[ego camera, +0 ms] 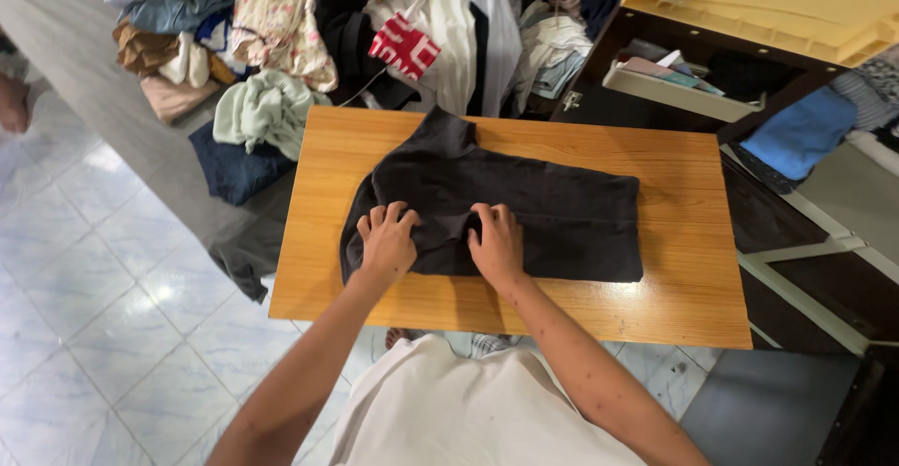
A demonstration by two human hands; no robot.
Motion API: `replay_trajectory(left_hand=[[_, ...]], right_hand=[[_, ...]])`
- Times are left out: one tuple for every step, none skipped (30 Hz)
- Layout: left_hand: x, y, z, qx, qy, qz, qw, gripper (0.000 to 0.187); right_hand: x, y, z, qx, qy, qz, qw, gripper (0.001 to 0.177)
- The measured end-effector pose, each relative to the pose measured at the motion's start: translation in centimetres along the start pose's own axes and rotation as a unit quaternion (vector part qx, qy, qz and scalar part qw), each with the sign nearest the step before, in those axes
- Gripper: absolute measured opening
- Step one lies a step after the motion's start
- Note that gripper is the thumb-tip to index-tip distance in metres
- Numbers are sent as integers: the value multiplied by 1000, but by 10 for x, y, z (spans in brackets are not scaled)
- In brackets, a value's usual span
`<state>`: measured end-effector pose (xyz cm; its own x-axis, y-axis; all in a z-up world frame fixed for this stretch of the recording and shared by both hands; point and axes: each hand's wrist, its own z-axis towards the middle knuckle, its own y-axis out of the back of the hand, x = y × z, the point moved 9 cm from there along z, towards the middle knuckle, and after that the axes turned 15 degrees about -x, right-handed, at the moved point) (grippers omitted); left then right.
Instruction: The person folds several garments on a wooden table and places them into a closet. Items handled include a checkered shirt, a dark sweater, a blue t-shirt, and dark trousers. The person smooths and folds each item by hand before stacking them in the closet.
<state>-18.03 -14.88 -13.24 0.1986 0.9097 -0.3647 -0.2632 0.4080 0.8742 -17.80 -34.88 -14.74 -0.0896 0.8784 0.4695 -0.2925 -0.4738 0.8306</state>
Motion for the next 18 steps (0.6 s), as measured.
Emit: replay_trajectory(left_hand=[[-8, 1, 3, -17, -12, -6, 1000, 43], [-14, 4, 7, -35, -23, -13, 999, 44], [-25, 6, 8, -32, -67, 5, 997, 47], [-35, 8, 9, -29, -111, 24, 993, 51], [-46, 10, 10, -25, -154, 41, 987, 56], [-39, -1, 10, 63, -97, 50, 992, 61], [-31, -9, 6, 148, -37, 59, 987, 67], [-23, -16, -1, 230, 24, 70, 970, 72], [-25, -18, -2, 265, 28, 86, 960, 76], [-24, -21, -2, 299, 31, 103, 948, 79], [-21, -25, 2, 329, 36, 122, 936, 82], [-20, -24, 20, 286, 28, 138, 948, 74], [-17, -25, 35, 246, 24, 155, 956, 69], [-13, -28, 50, 205, 20, 173, 963, 66], [-11, -28, 72, 124, 21, 135, 983, 63], [-7, -29, 95, 41, 24, 96, 994, 61], [-4, -35, 112, 0, 13, 42, 999, 57], [-3, -42, 126, -41, 2, -12, 999, 52]], right_hand=[[0, 10, -3, -31, 27, -44, 998, 52], [0, 19, -5, -60, 54, -87, 993, 62], [-10, 21, -8, -42, 30, -108, 993, 66], [-22, 24, -11, -24, 7, -127, 992, 70], [-37, 26, -13, -4, -17, -147, 989, 74], [-48, 28, -14, 6, -24, -155, 988, 74], [-60, 29, -15, 15, -29, -163, 986, 73], [-73, 30, -16, 25, -34, -171, 984, 73], [-87, 33, -15, 15, -41, -160, 986, 70], [-100, 36, -13, 5, -48, -149, 988, 66], [-113, 38, -7, -7, -53, -137, 989, 63], [-128, 45, 2, -31, -59, -132, 989, 61], [-143, 52, 9, -51, -66, -127, 988, 59], [-157, 59, 17, -72, -73, -122, 987, 56], [-171, 65, 26, -74, -67, -128, 987, 59], [-183, 71, 39, -76, -61, -134, 986, 62], [-190, 75, 50, -78, -53, -139, 986, 65], [-201, 70, 54, -38, -76, -146, 986, 66]])
